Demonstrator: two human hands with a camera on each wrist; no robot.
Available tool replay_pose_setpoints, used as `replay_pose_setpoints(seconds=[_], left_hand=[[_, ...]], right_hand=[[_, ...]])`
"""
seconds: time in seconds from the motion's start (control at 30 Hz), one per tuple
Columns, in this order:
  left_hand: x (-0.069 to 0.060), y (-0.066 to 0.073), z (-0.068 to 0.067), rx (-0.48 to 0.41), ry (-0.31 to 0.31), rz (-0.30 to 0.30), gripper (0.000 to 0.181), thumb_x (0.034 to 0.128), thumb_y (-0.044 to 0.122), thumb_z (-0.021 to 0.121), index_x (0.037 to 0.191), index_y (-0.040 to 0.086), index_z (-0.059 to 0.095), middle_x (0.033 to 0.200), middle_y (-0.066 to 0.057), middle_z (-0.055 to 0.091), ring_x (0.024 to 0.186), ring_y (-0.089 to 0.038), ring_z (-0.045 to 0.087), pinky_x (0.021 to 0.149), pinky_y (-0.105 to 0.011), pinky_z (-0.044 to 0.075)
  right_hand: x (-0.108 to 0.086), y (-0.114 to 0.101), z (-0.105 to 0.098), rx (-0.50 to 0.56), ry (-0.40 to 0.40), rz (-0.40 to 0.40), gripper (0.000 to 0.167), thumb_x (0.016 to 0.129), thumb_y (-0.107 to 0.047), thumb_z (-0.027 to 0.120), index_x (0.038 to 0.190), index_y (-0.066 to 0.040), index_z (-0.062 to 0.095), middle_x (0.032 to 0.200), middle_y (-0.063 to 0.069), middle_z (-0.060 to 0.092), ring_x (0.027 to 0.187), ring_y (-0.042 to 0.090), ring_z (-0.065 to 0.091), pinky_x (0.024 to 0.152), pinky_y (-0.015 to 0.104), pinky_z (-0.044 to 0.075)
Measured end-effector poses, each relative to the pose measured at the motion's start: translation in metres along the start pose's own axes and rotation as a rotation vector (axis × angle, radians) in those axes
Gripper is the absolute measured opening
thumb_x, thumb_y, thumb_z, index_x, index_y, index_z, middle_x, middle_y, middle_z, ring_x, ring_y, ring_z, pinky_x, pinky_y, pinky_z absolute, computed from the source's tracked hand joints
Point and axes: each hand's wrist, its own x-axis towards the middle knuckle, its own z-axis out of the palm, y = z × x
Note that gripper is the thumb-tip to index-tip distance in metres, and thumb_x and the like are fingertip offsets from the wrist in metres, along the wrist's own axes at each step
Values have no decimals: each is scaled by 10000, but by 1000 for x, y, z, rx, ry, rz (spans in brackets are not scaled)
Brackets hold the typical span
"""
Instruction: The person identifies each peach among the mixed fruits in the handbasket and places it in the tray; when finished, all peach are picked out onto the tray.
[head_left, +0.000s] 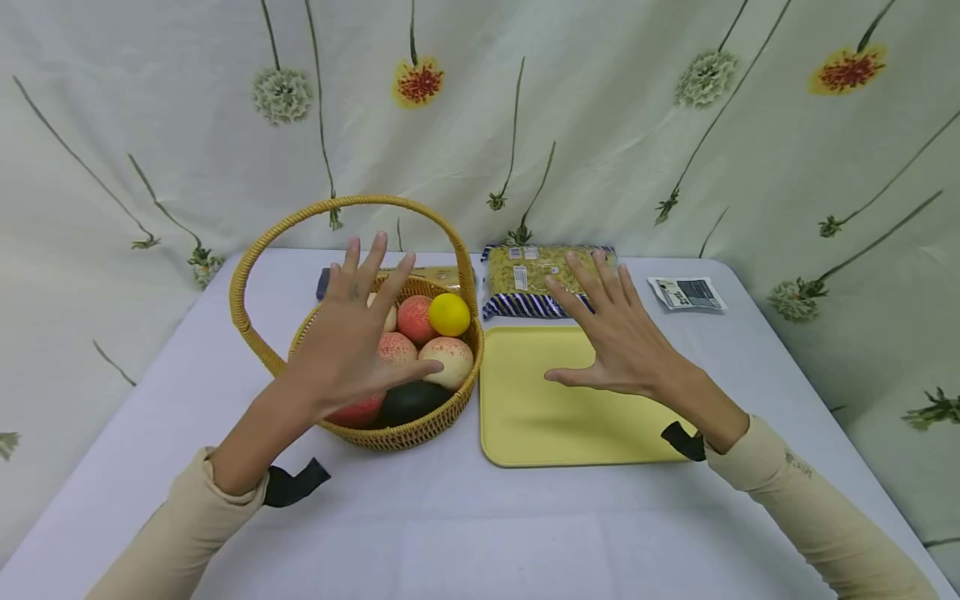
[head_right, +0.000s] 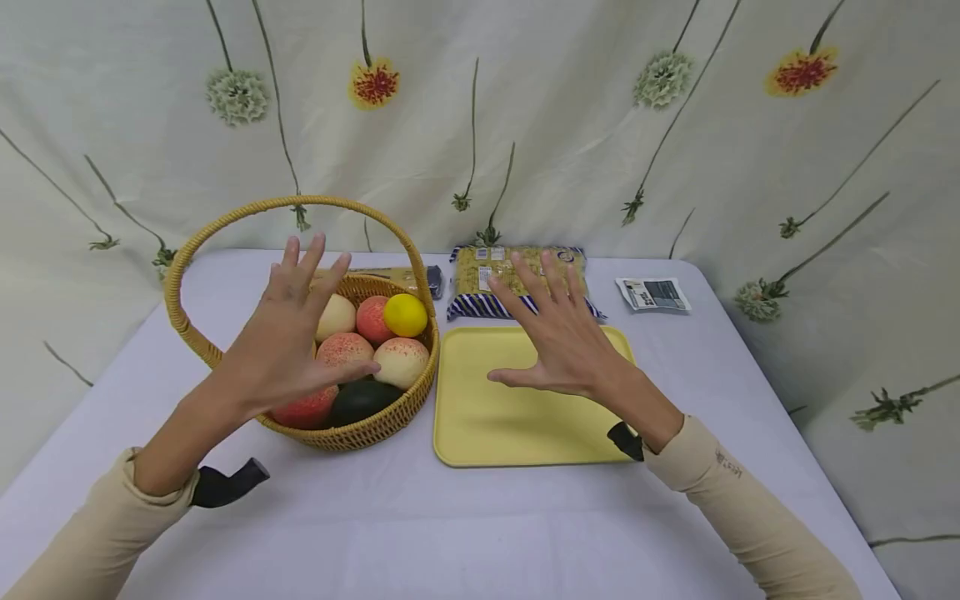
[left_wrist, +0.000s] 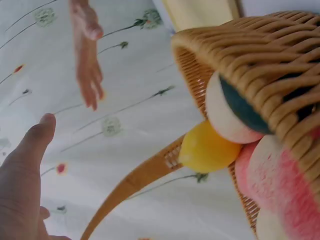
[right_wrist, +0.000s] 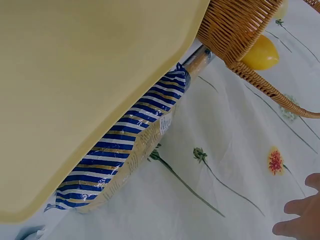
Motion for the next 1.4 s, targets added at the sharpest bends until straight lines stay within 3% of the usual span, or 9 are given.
replay_pose_setpoints(seconds=[0.13,0.27,0.37,0.43,0.67,0.8,1.07,1.27,1.4], left_hand=[[-2,-3,-20,-118,161,24,1103,738,728,614,1545,166,117,1611,-99,32,1476,-317,36,1103,-592,223],[-5,-9,-42,-171,425,53,1010,794,719,551,1493,54,252,1572,-130,215,1450,-296,202,1128,-500,254],[-6,-18,-54,-184,579,13,973,801,676,601,1448,2,327,1534,-125,308,1430,-266,262,1147,-431,240],[-8,-27,-61,-198,629,-48,963,791,658,631,1438,2,351,1520,-101,337,1421,-230,280,1147,-392,246],[-18,-56,-69,-432,575,-366,834,779,205,805,1474,189,345,1496,14,381,1376,-126,372,1100,-298,319],[-20,-65,-66,-480,524,-462,761,800,171,786,1449,229,393,1457,-7,448,1314,-161,470,1020,-274,410],[-24,-72,-59,-568,482,-512,436,828,119,751,1249,122,637,1168,45,652,891,27,664,726,-88,483],[-31,-78,-53,-599,450,-523,310,851,129,728,1134,11,686,818,163,686,740,11,675,678,-113,483],[-31,-80,-53,-645,447,-487,276,863,76,703,1110,-43,680,816,96,689,695,-33,688,688,-122,510]], right_hand=[[1,-1,0,24,-4,-5,1034,766,-842,409,1537,-188,189,1604,135,51,1466,368,-35,1127,618,48],[3,-1,-1,76,-9,-9,1037,767,-808,480,1530,-158,213,1597,150,92,1468,363,8,1131,609,78],[5,-3,-3,144,-31,6,1039,758,-738,591,1533,-167,201,1602,123,93,1469,353,38,1133,599,101],[7,-5,-4,198,-52,23,1041,750,-674,660,1536,-181,188,1607,93,86,1468,341,77,1124,604,142],[16,-11,-6,388,-99,72,1017,751,-521,759,1536,-221,187,1608,-2,90,1467,295,134,1052,639,277],[21,-14,-4,456,-112,79,1010,762,-486,765,1538,-229,172,1609,-35,84,1469,277,132,1062,655,239],[33,-17,5,588,-110,56,968,786,-424,769,1535,-263,176,1599,-73,131,1470,217,138,1087,622,226],[42,-21,13,663,-123,35,919,798,-429,761,1524,-277,219,1590,-47,186,1462,195,164,1106,591,218],[47,-23,20,697,-118,4,899,802,-403,765,1520,-233,251,1583,-63,202,1459,178,169,1119,563,213]])
